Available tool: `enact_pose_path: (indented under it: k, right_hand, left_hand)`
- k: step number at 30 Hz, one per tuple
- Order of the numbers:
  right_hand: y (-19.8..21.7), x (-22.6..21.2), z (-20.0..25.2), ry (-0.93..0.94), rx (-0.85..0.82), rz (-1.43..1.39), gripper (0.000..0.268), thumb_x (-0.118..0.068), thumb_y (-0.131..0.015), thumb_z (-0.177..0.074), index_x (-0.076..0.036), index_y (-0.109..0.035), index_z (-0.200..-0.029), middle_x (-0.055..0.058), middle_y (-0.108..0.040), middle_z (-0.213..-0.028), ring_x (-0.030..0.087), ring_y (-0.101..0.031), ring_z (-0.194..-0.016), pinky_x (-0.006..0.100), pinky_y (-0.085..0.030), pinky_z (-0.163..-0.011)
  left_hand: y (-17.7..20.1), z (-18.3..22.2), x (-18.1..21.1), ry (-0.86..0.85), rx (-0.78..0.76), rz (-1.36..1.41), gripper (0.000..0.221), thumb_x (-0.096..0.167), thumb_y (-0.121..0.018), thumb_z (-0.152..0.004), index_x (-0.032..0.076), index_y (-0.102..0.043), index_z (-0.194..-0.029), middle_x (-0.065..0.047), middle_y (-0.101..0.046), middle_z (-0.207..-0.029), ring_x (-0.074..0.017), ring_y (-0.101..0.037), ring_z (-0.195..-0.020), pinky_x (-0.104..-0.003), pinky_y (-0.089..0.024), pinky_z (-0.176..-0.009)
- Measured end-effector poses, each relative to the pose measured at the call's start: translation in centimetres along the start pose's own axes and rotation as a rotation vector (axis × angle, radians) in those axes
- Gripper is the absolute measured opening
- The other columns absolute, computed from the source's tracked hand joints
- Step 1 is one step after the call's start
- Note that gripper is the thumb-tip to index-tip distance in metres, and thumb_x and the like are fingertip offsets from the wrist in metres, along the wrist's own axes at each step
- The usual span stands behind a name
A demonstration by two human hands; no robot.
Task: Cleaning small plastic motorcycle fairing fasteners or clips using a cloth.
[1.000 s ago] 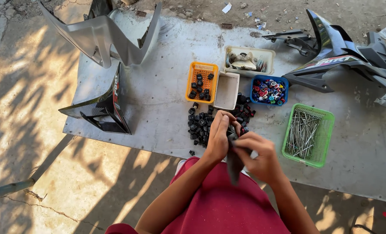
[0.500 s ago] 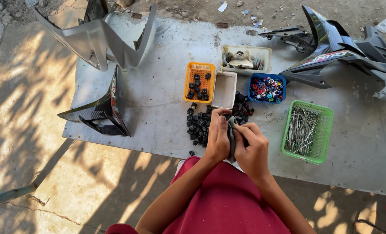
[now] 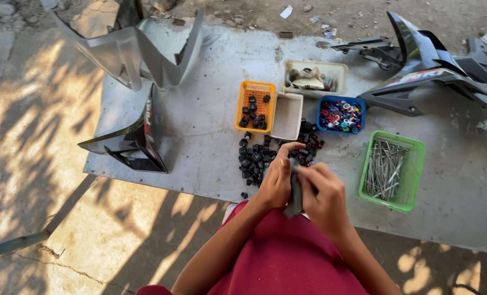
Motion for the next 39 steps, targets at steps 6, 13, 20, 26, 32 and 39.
enact_pose_path:
  k: [6,13,20,26,32,39]
  right_hand:
    - [-0.4,-0.3,0.4,-0.011,0.045,-0.034,0.016,0.006,-0.066,-0.09,0.004,-0.071,-0.106,0.013,-0.066,-0.087,0.023,-0.066,-0.071,0.031,-0.052,-0.065]
    - [-1.7,2.7,-0.5,-0.199,0.083,-0.026,0.019,0.009,-0.064,-0.092,0.004,-0.073,-0.108,0.014,-0.065,-0.085,0.026,-0.064,-0.068,0.033,-0.05,-0.063]
    - [-4.9,11.4,-0.7,-0.22,-0.016,-0.03,0.024,0.007,-0.063,-0.091,0.002,-0.071,-0.112,0.015,-0.065,-0.083,0.029,-0.064,-0.07,0.036,-0.051,-0.065]
    - [-8.6,25.6,1.2,-0.402,-0.289,0.001,0.023,-0.003,-0.066,-0.085,0.001,-0.069,-0.107,0.016,-0.069,-0.085,0.024,-0.066,-0.073,0.034,-0.052,-0.067]
    - [-12.2,33.5,6.3,-0.829,-0.156,-0.245,0.013,-0.008,-0.056,-0.107,0.001,-0.065,-0.105,0.007,-0.061,-0.083,0.009,-0.051,-0.076,0.028,-0.045,-0.066]
    - [-14.0,35.2,7.6,-0.808,0.154,-0.373,0.014,-0.004,-0.048,-0.11,0.001,-0.054,-0.122,0.004,-0.063,-0.108,0.006,-0.058,-0.095,0.023,-0.049,-0.083]
  left_hand:
    - [0.1,-0.6,0.7,-0.057,0.084,-0.063,0.067,0.053,-0.018,-0.112,0.001,-0.052,-0.137,-0.013,-0.063,-0.099,-0.0205,-0.058,-0.08,-0.034,-0.049,-0.08]
    - [-1.3,-1.1,-0.6,0.183,0.118,-0.005,0.04,0.032,-0.042,-0.108,0.001,-0.053,-0.13,-0.014,-0.062,-0.083,-0.0166,-0.058,-0.077,-0.032,-0.049,-0.071]
    - [-1.3,-3.3,-7.8,0.26,0.321,0.133,0.033,0.027,-0.042,-0.114,-0.001,-0.059,-0.117,-0.003,-0.055,-0.08,-0.0088,-0.047,-0.071,-0.027,-0.042,-0.063]
    - [3.2,-8.7,-22.9,0.419,0.419,0.153,0.034,0.03,-0.041,-0.113,0.002,-0.059,-0.11,-0.007,-0.058,-0.075,-0.0122,-0.052,-0.067,-0.028,-0.043,-0.063]
    - [9.8,-16.5,-38.8,0.538,0.401,-0.316,0.031,0.023,-0.062,-0.097,0.004,-0.057,-0.12,-0.018,-0.059,-0.12,-0.0312,-0.058,-0.113,-0.04,-0.045,-0.101]
    - [10.8,-18.3,-43.7,0.067,0.578,-1.106,0.056,0.029,-0.081,-0.073,0.006,-0.06,-0.119,-0.012,-0.063,-0.114,-0.0363,-0.053,-0.112,-0.053,-0.037,-0.097]
Point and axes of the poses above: each hand's wrist, its own z-axis away from the middle knuckle, its own y-axis out of the back of the hand, x = y × z, the point moved 2 cm from there along -z, towards the middle knuckle
